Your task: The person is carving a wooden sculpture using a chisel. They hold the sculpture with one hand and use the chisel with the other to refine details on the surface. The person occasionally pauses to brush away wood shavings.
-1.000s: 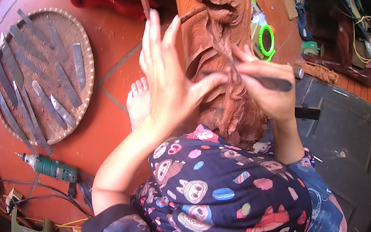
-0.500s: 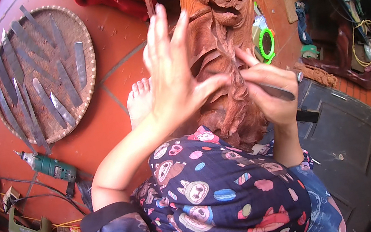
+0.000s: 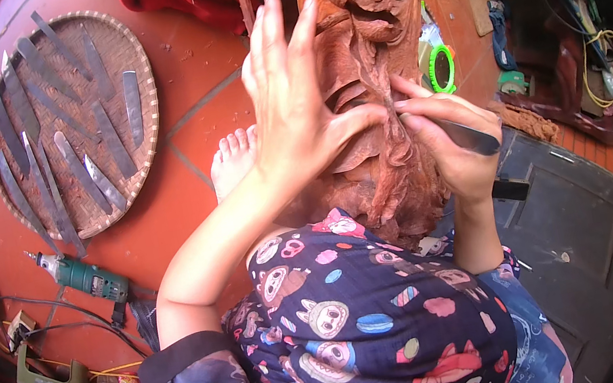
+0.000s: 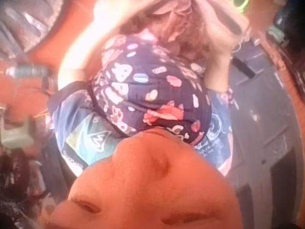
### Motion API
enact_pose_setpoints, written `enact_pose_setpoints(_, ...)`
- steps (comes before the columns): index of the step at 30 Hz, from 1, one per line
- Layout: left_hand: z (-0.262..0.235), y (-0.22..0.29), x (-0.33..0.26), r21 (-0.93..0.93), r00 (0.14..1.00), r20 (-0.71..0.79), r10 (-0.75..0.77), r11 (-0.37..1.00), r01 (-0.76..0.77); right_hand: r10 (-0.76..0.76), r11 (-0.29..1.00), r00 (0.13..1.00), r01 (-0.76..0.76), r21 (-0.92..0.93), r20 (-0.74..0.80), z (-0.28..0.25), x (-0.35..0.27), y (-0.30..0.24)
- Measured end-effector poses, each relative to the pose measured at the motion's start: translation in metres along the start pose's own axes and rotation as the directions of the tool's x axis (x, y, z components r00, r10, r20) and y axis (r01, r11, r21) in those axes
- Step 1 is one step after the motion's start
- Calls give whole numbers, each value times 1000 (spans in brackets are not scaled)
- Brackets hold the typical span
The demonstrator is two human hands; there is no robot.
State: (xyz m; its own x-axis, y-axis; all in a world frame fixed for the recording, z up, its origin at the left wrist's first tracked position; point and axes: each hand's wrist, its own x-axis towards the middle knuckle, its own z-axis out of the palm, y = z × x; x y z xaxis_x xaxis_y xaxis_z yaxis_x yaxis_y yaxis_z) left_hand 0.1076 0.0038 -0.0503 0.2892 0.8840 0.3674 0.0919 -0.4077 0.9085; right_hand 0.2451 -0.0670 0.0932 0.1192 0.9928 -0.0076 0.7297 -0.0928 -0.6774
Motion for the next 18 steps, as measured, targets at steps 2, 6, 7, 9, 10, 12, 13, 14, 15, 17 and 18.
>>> enact_pose_setpoints(2, -1, 1, 2, 22, 1000, -1, 3, 1000, -3, -67, 997, 998, 66, 35, 22, -1, 1, 3)
enact_pose_setpoints(6, -13, 6, -18, 35, 997, 53, -56, 998, 54, -101, 995, 976, 104, -8, 194, -7, -2, 5)
enact_pose_setpoints(7, -10, 3, -14, 39, 999, 30, -39, 999, 38, -86, 996, 984, 86, 4, 156, -4, 1, 2)
enact_pose_setpoints(9, -7, 3, -6, 57, 999, 15, -43, 997, 42, -55, 998, 996, 56, -10, 75, -1, 1, -1)
enact_pose_setpoints(10, -5, 3, -2, 54, 1000, 2, 4, 999, -4, -67, 998, 996, 67, 11, 58, 1, 0, 0)
enact_pose_setpoints(12, 0, 6, -5, 78, 1000, 10, 11, 997, -11, -88, 995, 996, 86, 42, 29, -1, -3, 2)
enact_pose_setpoints(13, -6, 9, -11, 80, 999, 28, -17, 997, 14, -141, 988, 986, 134, 81, 90, -3, -6, 4)
enact_pose_setpoints(14, -13, 12, -18, 76, 998, 45, -37, 997, 33, -156, 984, 975, 141, 105, 157, -7, -7, 7)
enact_pose_setpoints(15, -16, 14, -22, 72, 996, 63, -57, 996, 52, -150, 989, 971, 148, 25, 186, -8, -8, 6)
enact_pose_setpoints(17, -12, 11, -16, 53, 998, 32, -60, 997, 58, -81, 997, 988, 80, 13, 134, -3, -8, 3)
enact_pose_setpoints(18, -11, 8, -14, 50, 998, 19, -65, 997, 64, -14, 996, 998, 9, 88, 58, 2, -6, -1)
